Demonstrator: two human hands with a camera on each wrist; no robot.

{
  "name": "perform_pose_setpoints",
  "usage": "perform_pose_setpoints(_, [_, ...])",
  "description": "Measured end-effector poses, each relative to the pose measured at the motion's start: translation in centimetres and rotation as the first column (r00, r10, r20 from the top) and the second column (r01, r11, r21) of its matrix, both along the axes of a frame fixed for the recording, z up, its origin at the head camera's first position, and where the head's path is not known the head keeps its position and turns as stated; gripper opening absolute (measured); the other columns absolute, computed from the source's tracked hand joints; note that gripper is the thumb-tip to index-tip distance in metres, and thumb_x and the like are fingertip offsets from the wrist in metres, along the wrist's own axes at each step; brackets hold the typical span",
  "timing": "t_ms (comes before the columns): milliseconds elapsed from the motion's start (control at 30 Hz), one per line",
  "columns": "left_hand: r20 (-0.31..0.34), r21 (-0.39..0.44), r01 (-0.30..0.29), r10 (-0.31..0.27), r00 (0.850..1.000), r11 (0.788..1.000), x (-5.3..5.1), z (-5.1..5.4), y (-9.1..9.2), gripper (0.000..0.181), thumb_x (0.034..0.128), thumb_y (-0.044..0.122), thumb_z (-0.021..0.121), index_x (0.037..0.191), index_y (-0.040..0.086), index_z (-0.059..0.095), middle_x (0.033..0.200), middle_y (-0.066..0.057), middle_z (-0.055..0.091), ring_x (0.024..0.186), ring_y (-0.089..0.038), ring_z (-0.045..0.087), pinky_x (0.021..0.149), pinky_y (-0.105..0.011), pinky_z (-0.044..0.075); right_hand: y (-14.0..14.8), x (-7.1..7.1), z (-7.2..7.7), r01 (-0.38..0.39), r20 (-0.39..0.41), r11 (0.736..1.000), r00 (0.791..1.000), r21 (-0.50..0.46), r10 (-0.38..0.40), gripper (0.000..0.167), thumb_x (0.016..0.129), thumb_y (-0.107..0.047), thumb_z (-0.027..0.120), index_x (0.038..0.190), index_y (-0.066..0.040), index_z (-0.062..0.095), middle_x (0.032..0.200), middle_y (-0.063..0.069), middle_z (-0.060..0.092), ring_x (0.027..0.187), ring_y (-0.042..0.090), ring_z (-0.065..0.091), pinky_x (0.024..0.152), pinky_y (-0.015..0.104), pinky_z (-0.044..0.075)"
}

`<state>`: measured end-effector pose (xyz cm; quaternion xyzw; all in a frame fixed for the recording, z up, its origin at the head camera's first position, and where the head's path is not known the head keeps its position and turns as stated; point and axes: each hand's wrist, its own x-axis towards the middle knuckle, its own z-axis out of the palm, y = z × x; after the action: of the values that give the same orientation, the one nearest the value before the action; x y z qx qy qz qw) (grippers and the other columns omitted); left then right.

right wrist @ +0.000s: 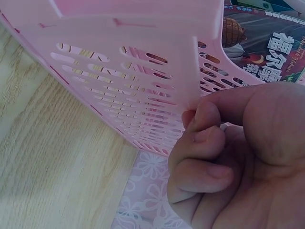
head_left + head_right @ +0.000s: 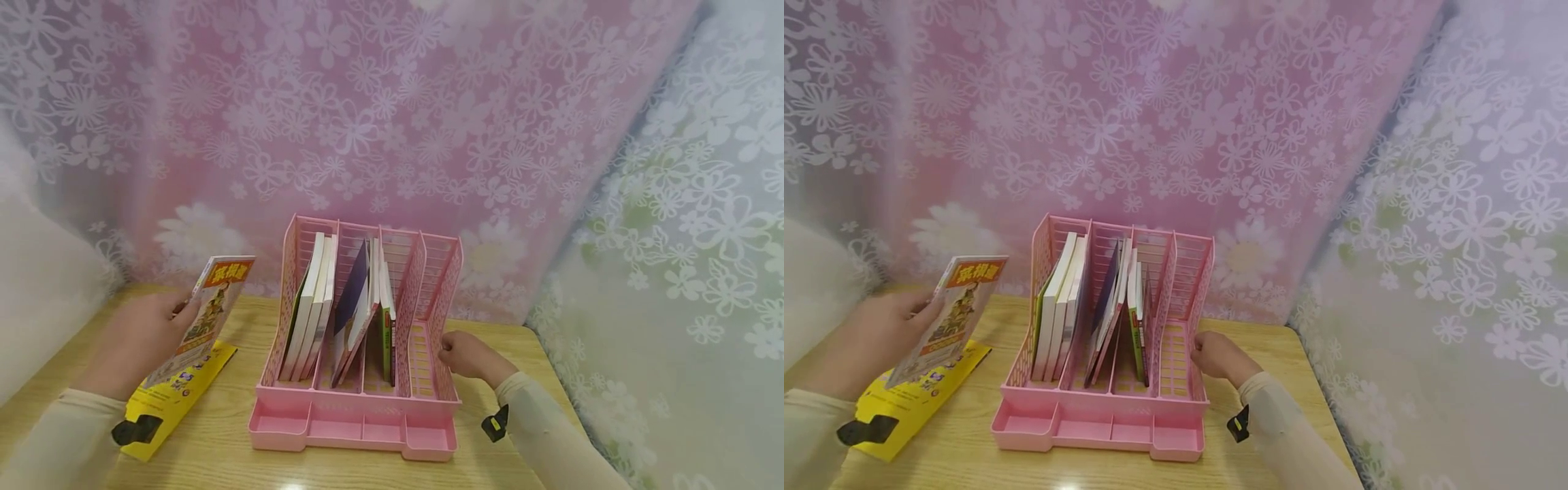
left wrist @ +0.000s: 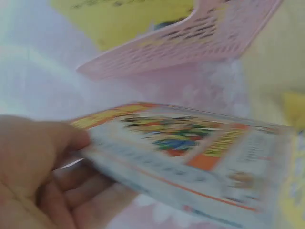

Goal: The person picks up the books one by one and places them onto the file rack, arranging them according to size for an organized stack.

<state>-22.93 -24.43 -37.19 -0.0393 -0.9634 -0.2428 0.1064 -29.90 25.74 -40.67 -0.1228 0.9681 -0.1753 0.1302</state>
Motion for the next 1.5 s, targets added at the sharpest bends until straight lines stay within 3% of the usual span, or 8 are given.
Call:
perform_pose_setpoints(133, [-0.144,0.08,-0.079,0.09,0.986,0.994,0.6,-1.7,1.1,0.043,0.1099,0.031,0.051,0.132,-0.004,0.063,0.108,-0.032,0.072,0.078,-0.042,0.072,0.057,-0.051,0.055,0.1,0.0,-0.1,-0.006,-0.001,1.0,1.0,-0.019,0.006,0.029,0.102,-0.009,0.054,0.074,-0.011,0.048,0.069,0.001,0.048,0.062,0.014,0.042,0.059,0.03,0.036])
perform_pose_setpoints(267, [-0.178,0.137,-0.136,0.159,0.971,0.981,0.9,-3.1,1.2,0.042,0.1106,0.031,0.048,0.127,-0.003,0.066,0.102,-0.029,0.074,0.072,-0.038,0.071,0.05,-0.044,0.05,0.3,0.0,-0.1,-0.006,-0.004,0.999,1.0,-0.042,0.006,0.03,0.102,-0.008,0.053,0.073,-0.011,0.046,0.067,0.001,0.045,0.06,0.014,0.04,0.059,0.03,0.035])
perform_pose_setpoints(433, [-0.051,0.087,-0.161,0.166,0.985,0.983,1.5,-2.9,0.0,0.039,0.1041,0.037,0.056,0.101,0.002,0.073,0.09,-0.019,0.076,0.066,-0.024,0.067,0.049,-0.035,0.041,0.3,0.1,-0.1,0.005,-0.01,0.999,1.0,-0.047,-0.005,0.029,0.101,-0.008,0.054,0.073,-0.011,0.047,0.066,0.001,0.045,0.06,0.014,0.041,0.059,0.031,0.035])
perform_pose_setpoints(567, [0.083,0.053,-0.098,0.093,0.992,0.994,2.0,-2.3,-1.2,0.048,0.101,0.04,0.061,0.113,-0.005,0.071,0.094,-0.019,0.075,0.072,-0.024,0.068,0.053,-0.035,0.046,0.1,0.1,0.0,0.004,-0.01,0.999,1.0,-0.051,-0.004,0.027,0.101,-0.008,0.054,0.075,-0.01,0.05,0.067,0.001,0.047,0.06,0.014,0.042,0.058,0.03,0.036])
perform_pose_setpoints(700, [0.254,0.087,-0.044,0.02,0.967,0.995,2.1,-1.8,-1.9,0.058,0.1042,0.043,0.053,0.12,-0.012,0.066,0.083,-0.011,0.074,0.065,-0.021,0.064,0.052,-0.036,0.046,0.2,0.0,-0.1,0.001,-0.011,0.999,1.0,-0.054,-0.002,0.026,0.101,-0.008,0.054,0.076,-0.01,0.05,0.067,0.001,0.047,0.06,0.014,0.042,0.058,0.03,0.035])
perform_pose_setpoints(800, [0.313,0.109,-0.02,-0.016,0.95,0.994,2.2,-1.8,-2.0,0.06,0.1078,0.042,0.045,0.118,-0.013,0.066,0.076,-0.003,0.071,0.063,-0.019,0.061,0.051,-0.035,0.043,0.2,0.1,-0.1,0.014,0.003,0.998,1.0,-0.059,-0.014,0.024,0.101,-0.008,0.054,0.077,-0.01,0.052,0.068,0.001,0.048,0.06,0.014,0.043,0.058,0.03,0.036])
perform_pose_setpoints(1167, [0.172,0.106,-0.011,-0.008,0.985,0.994,2.0,-1.7,-0.7,0.066,0.1101,0.038,0.037,0.133,-0.021,0.053,0.1,-0.031,0.072,0.058,-0.02,0.058,0.042,-0.034,0.038,0.3,0.2,-0.1,0.023,0.005,0.998,1.0,-0.05,-0.023,0.025,0.101,-0.008,0.053,0.076,-0.01,0.05,0.067,0.001,0.048,0.06,0.014,0.043,0.058,0.03,0.036])
perform_pose_setpoints(1500, [0.1,-0.03,-0.003,0.006,0.995,1.0,1.9,-3.2,-0.6,0.057,0.1089,0.032,0.041,0.111,-0.022,0.059,0.052,-0.002,0.051,0.041,-0.013,0.034,0.041,-0.029,0.03,0.5,0.1,-0.4,-0.013,-0.029,0.999,1.0,-0.037,0.012,0.03,0.101,-0.008,0.052,0.073,-0.012,0.042,0.065,0.0,0.042,0.059,0.014,0.038,0.058,0.03,0.032])
